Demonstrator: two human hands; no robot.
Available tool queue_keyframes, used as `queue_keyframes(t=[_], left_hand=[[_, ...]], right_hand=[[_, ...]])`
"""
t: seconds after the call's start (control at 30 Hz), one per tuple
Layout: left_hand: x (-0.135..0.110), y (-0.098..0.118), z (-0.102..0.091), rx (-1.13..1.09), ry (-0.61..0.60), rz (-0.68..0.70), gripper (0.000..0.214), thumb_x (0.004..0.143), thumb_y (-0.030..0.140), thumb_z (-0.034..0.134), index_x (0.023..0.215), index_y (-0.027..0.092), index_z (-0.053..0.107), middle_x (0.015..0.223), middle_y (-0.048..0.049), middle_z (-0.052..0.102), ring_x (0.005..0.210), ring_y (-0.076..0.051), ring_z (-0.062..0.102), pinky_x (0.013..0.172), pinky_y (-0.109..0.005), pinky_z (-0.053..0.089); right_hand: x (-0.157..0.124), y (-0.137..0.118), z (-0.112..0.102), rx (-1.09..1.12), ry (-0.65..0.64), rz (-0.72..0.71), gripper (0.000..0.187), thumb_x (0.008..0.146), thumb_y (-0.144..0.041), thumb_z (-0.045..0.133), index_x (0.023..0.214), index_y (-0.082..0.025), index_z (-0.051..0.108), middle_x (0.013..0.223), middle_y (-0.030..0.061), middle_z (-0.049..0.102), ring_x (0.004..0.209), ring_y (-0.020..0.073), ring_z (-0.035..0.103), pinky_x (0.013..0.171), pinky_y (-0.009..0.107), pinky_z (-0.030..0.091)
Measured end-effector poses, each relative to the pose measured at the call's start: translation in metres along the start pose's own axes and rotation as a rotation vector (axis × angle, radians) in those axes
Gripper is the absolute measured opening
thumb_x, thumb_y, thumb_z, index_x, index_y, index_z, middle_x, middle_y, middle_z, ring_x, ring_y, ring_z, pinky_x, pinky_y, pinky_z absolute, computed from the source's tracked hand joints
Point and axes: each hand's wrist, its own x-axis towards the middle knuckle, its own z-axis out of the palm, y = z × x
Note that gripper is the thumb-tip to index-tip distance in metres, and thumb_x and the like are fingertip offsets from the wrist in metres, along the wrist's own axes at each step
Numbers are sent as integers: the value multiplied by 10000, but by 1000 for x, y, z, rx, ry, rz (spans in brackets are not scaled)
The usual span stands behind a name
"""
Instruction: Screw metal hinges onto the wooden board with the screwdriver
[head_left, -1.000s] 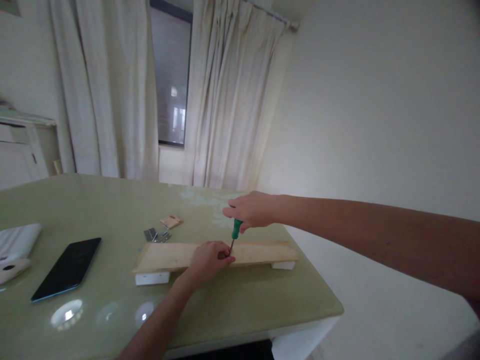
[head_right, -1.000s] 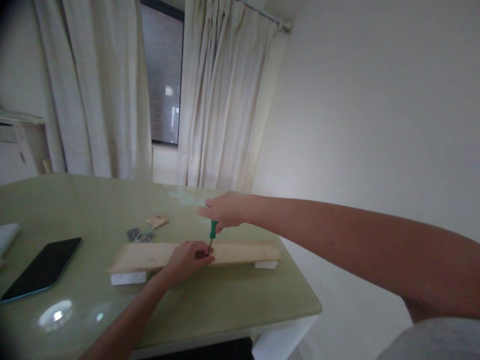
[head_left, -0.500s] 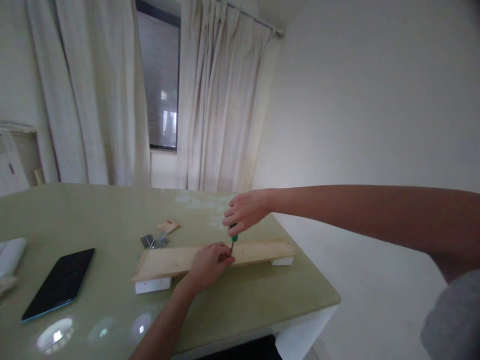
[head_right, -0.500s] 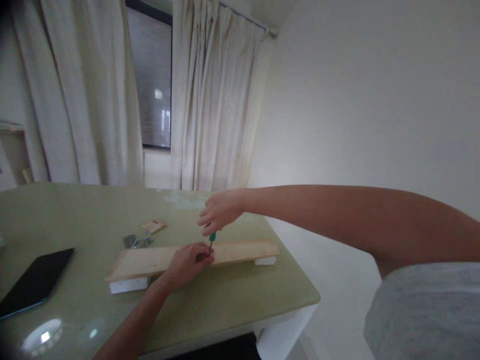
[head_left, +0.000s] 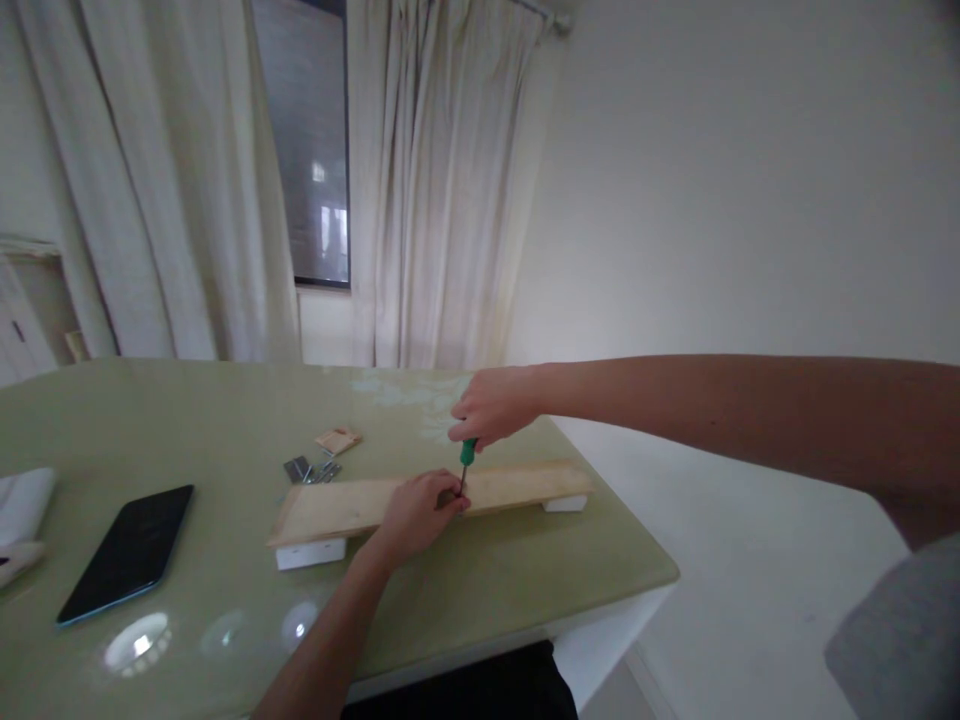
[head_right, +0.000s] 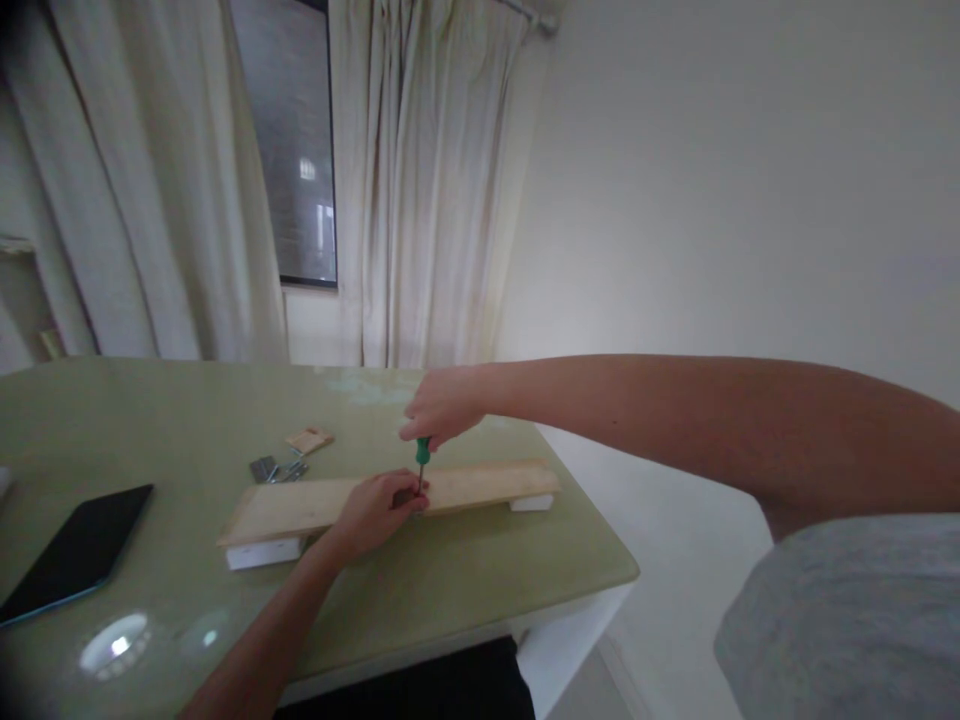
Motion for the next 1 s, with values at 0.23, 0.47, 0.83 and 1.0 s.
queue_keyframes(t=[0.23, 0.47, 0.83, 1.0], left_hand=[[1, -4, 2, -18, -15, 33, 127, 939, 306, 669, 850, 229, 717, 993, -1, 766, 850, -174, 669, 725, -271, 375], [0, -5, 1, -33, -1, 7, 105, 908, 340, 720, 974, 265, 750, 1013, 9, 781, 907, -186, 695, 761, -273, 408], [-3, -10, 1, -62, -21, 45, 112, 884, 339, 750, 899, 236, 707, 1078, 2, 774, 909, -178, 697, 774, -275, 443], [-6, -2, 1, -14, -2, 43, 99, 891, 322, 747, 897, 237, 698, 1127, -11, 769, 967, -203, 703, 807, -292, 459]], right_hand=[[8, 4, 2, 230, -116, 210, 396, 967, -493, 688, 1111, -129, 746, 947, 86, 769, 810, 202, 671, 679, 300, 393], [4, -4, 1, 280, 21, 269, 380, 1052, -418, 546, 981, -119, 771, 947, 136, 776, 853, 226, 671, 714, 318, 385], [1, 5, -6, 364, 74, 150, 231, 945, -344, 744, 1039, -134, 747, 902, 59, 767, 808, 172, 628, 691, 265, 381], [1, -11, -1, 316, 73, 349, 557, 1102, -498, 377, 1005, -97, 752, 942, 176, 772, 793, 233, 649, 652, 319, 359]])
